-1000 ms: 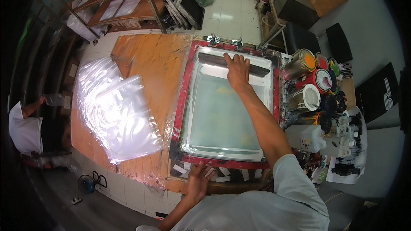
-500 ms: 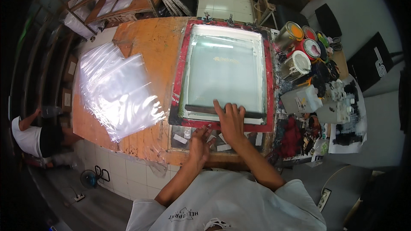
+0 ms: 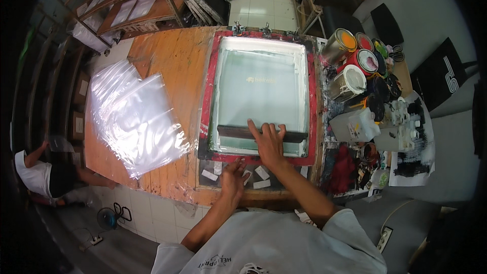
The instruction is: The person performs manual screen printing on plastic bags by placing them on a printing surface, lowering a mesh frame, and using a squeegee to apply white ink. After each print, the person lifts the frame and removes the finished bag to a stack. Later, the person applies white ink directly to the mesh using a scraper.
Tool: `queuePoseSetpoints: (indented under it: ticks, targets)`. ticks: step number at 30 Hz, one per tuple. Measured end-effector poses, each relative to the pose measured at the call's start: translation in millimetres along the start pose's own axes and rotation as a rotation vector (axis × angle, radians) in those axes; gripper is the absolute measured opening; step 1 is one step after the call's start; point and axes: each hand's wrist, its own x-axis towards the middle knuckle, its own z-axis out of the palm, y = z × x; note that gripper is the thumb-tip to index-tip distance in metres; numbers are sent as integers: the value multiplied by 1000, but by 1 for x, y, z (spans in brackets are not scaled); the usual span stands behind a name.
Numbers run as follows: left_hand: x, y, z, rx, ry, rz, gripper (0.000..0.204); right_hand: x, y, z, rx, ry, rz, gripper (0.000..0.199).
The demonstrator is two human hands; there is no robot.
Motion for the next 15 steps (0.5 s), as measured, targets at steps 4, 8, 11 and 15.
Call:
queuePoseSetpoints:
  ticks: [4,8,11,15]
  targets:
    - [-7,5,8,-73,27,-30,27,67,32,10,-38,67,-8,63]
    - [-18,12,17,-106,88,-37,25,149,73,28,-66,130,-36,68]
    - [-21,10,14,-118,94,-59,26,203,99,34,-99,138,-32,71]
    - [-20,14,15,-114,85,-63,28,256,128,43,-108,115,-14,74]
